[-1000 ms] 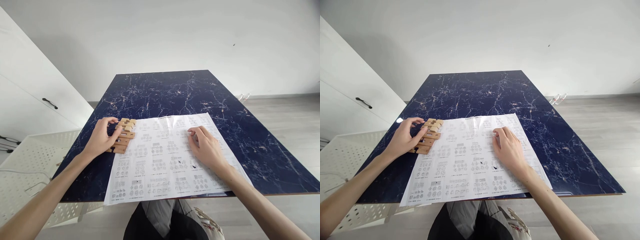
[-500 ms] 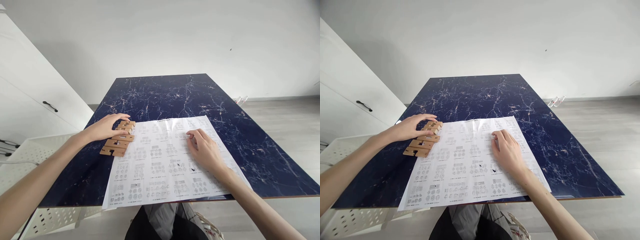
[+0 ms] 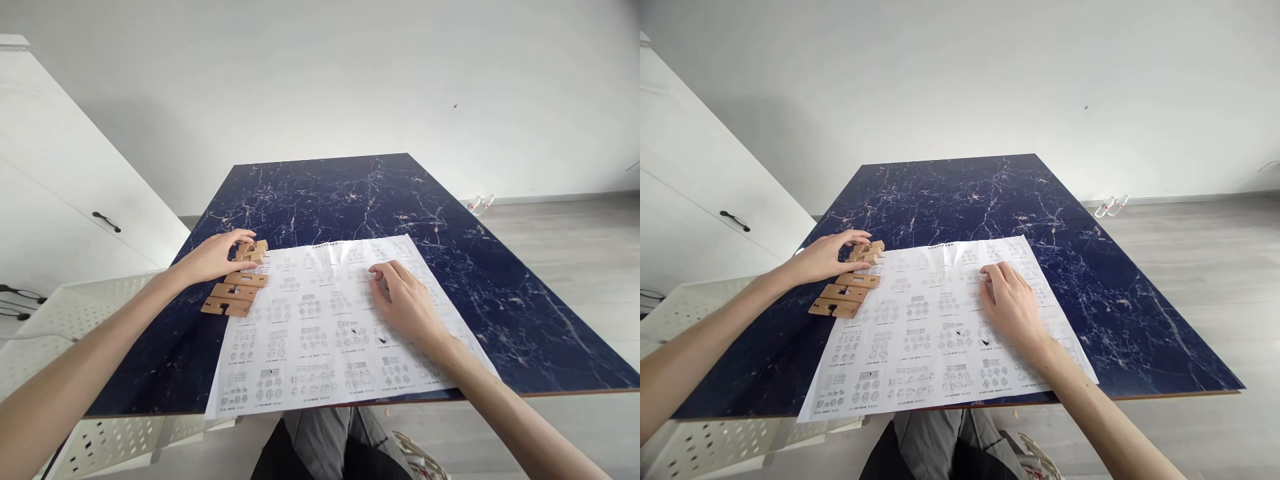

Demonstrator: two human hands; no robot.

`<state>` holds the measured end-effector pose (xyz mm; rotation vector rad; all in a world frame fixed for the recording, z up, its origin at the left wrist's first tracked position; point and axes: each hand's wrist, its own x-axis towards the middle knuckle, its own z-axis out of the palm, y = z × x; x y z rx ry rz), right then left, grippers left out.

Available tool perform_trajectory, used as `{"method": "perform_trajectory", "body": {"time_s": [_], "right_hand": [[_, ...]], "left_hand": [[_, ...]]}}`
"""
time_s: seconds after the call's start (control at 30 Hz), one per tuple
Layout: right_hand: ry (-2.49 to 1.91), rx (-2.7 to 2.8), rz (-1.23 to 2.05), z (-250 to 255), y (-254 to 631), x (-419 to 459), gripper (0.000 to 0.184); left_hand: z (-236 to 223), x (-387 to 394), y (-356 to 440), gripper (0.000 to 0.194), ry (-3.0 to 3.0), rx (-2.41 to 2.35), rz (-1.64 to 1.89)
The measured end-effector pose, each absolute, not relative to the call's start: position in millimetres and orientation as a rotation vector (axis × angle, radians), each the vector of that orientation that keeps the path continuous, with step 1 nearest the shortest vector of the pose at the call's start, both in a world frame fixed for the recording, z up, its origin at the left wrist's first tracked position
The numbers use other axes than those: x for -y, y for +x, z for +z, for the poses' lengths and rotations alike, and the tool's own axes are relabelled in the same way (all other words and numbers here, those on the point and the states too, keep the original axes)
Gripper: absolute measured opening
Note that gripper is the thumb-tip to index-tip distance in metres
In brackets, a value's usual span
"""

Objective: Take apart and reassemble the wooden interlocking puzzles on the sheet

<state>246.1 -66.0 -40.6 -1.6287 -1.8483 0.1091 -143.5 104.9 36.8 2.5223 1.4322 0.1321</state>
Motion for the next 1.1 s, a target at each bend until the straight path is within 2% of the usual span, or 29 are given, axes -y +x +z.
{"method": "perform_trajectory", "body": {"time_s": [0.17, 0.33, 0.6, 0.73, 0.9, 1.1], "right_hand": [[-1.611, 1.837, 0.114, -41.1, 246.2, 64.9, 0.017], [-1.621, 1.831, 0.14, -39.8, 244.8, 64.3, 0.017], [-1.635, 1.832, 0.134, -39.5, 244.0, 64.9, 0.017], [-1.647, 1.837, 0.14, -38.5, 243.8, 64.5, 0.017], [-1.675, 1.826, 0.187, -35.5, 244.1, 65.5, 0.017], [-1.52, 1.801, 0.396, -24.8, 244.3, 73.5, 0.019]], "left_hand": [[44.0, -98.3, -128.9, 0.081, 2.589, -1.475, 0.231], [53.9, -54.9, -70.3, 0.086, 2.613, -1.341, 0.303], [17.2, 5.1, 8.8, 0.071, 2.551, -0.974, 0.404], [5.6, 7.8, 12.6, 0.069, 2.51, -1.025, 0.445], [8.6, 4.4, -3.1, 0.076, 2.478, -0.976, 0.391], [7.2, 2.5, -25.3, 0.074, 2.431, -0.891, 0.353]]}}
